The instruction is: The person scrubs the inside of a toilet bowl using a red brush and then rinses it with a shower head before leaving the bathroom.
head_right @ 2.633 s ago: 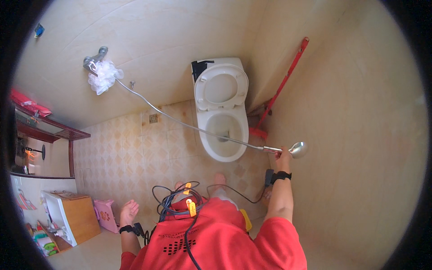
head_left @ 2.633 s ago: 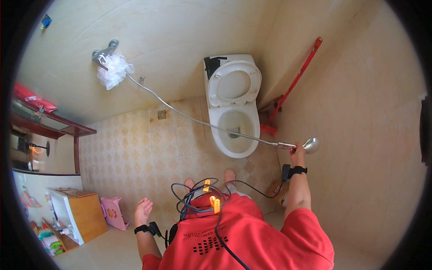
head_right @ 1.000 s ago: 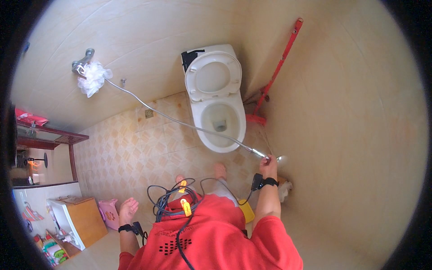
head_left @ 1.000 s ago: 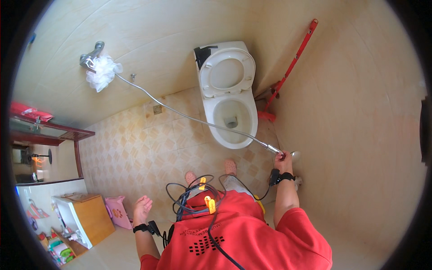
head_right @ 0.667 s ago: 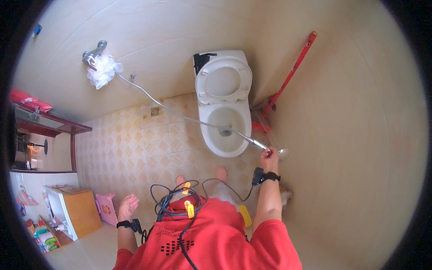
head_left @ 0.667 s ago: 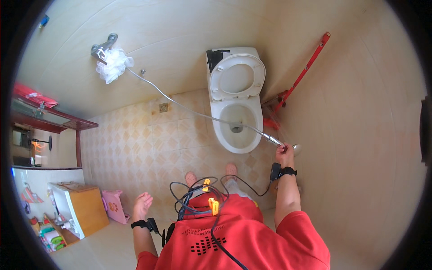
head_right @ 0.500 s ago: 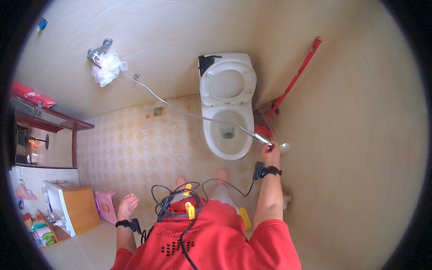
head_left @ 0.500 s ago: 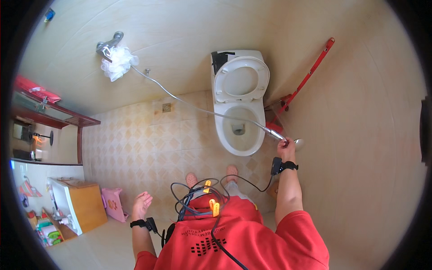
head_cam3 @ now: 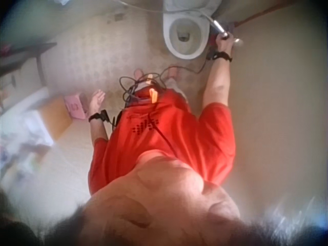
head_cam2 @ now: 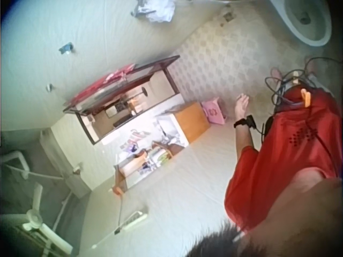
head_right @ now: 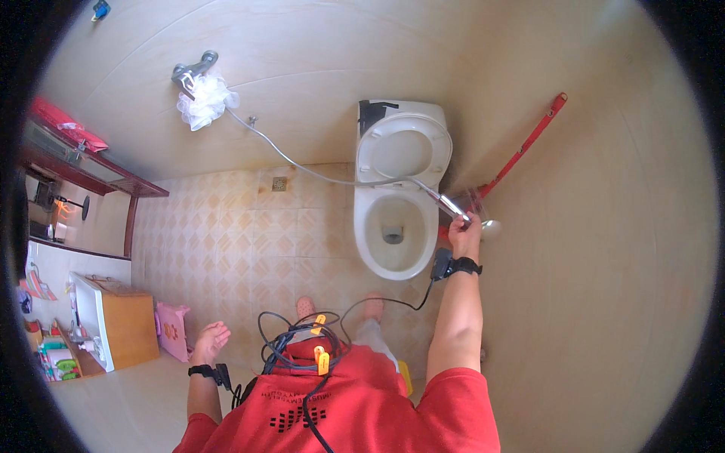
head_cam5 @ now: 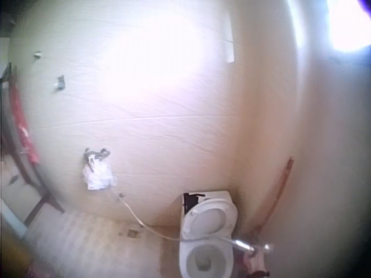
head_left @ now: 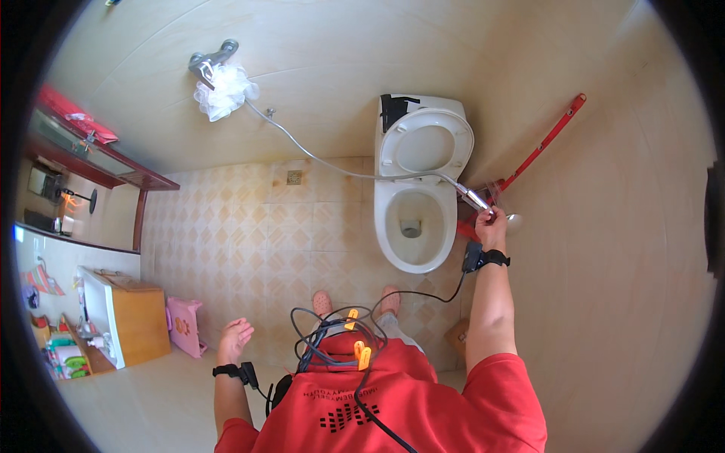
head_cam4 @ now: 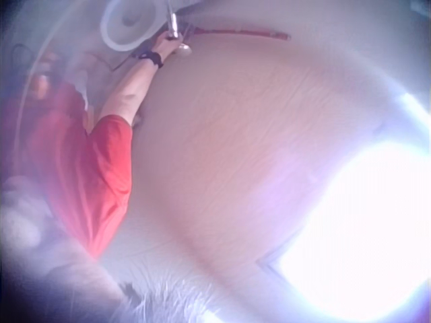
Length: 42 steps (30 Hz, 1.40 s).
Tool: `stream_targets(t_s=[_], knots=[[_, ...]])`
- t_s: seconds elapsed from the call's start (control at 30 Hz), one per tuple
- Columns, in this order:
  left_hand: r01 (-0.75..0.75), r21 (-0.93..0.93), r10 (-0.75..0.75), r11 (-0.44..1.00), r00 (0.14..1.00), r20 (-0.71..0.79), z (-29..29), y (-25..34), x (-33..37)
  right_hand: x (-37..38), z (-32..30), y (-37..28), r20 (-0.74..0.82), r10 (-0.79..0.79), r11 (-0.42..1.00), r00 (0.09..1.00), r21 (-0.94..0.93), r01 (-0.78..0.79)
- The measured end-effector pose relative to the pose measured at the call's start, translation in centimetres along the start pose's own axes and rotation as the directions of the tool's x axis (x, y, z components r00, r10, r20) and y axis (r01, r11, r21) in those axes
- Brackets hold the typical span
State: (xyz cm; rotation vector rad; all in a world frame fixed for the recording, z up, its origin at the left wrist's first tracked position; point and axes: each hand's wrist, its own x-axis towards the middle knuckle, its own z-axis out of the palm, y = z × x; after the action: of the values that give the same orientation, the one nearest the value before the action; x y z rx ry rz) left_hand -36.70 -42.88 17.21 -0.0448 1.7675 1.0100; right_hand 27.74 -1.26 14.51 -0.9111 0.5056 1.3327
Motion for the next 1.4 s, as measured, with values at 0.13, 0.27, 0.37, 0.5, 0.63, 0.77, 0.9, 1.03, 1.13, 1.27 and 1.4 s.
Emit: stream_targets(t_s=[0.13, 0.27, 0.37, 0.5, 0.63, 0.77, 0.9, 1.03, 1.13, 1.27, 1.4], knots=[[-0.013, 0.009, 0.013, 1.000, 1.000, 0.020, -0.9, -0.5, -0.3, 0.4, 1.4, -0.2, 0.121, 0.054, 0.998, 0.991, -0.037, -0.050], [-0.009, 0.026, 0.009, 1.000, 1.000, 0.015, -0.4, 0.1, -0.8, 1.1, 1.5, -1.2, 0.171, -0.040, 0.992, 0.984, -0.113, 0.060], [-0.004, 0.040, 0.003, 0.999, 1.000, 0.019, -0.4, -0.1, -0.7, 1.1, 0.7, -1.4, 0.131, -0.081, 0.979, 0.988, -0.176, 0.104], [0.007, 0.046, -0.007, 0.999, 1.000, 0.010, -0.3, -0.4, -0.8, 0.4, -1.7, -1.0, 0.099, -0.026, 0.982, 0.995, -0.184, 0.044], [0.006, 0.063, -0.007, 0.998, 1.000, 0.016, 0.4, 0.2, -1.0, 1.1, -5.6, -1.6, 0.048, -0.016, 0.975, 0.999, -0.220, 0.026], [0.027, 0.086, -0.026, 0.996, 1.000, -0.005, 0.4, 0.3, -0.7, 1.1, -8.9, -1.1, 0.007, -0.045, 0.968, 0.999, -0.247, 0.046], [0.037, 0.101, -0.037, 0.994, 0.999, 0.004, 0.2, 0.0, -0.4, 0.7, -11.0, 0.3, -0.058, -0.012, 0.961, 0.998, -0.275, -0.005], [0.051, 0.095, -0.051, 0.994, 0.999, 0.005, 0.2, -0.3, 0.0, 0.3, -12.6, 2.7, -0.089, 0.050, 0.950, 0.995, -0.304, -0.075], [0.057, 0.102, -0.058, 0.993, 0.998, 0.005, 0.4, 0.0, -0.4, 0.2, -13.4, 4.0, -0.121, 0.100, 0.937, 0.988, -0.323, -0.134], [0.047, 0.070, -0.049, 0.996, 0.998, 0.026, -0.8, 0.1, -0.3, 0.0, -14.1, 6.4, -0.137, 0.070, 0.937, 0.988, -0.330, -0.112], [0.068, 0.049, -0.069, 0.996, 0.998, 0.011, -3.2, -0.3, 0.8, -0.4, -14.2, 9.7, -0.105, 0.093, 0.923, 0.990, -0.365, -0.125]])
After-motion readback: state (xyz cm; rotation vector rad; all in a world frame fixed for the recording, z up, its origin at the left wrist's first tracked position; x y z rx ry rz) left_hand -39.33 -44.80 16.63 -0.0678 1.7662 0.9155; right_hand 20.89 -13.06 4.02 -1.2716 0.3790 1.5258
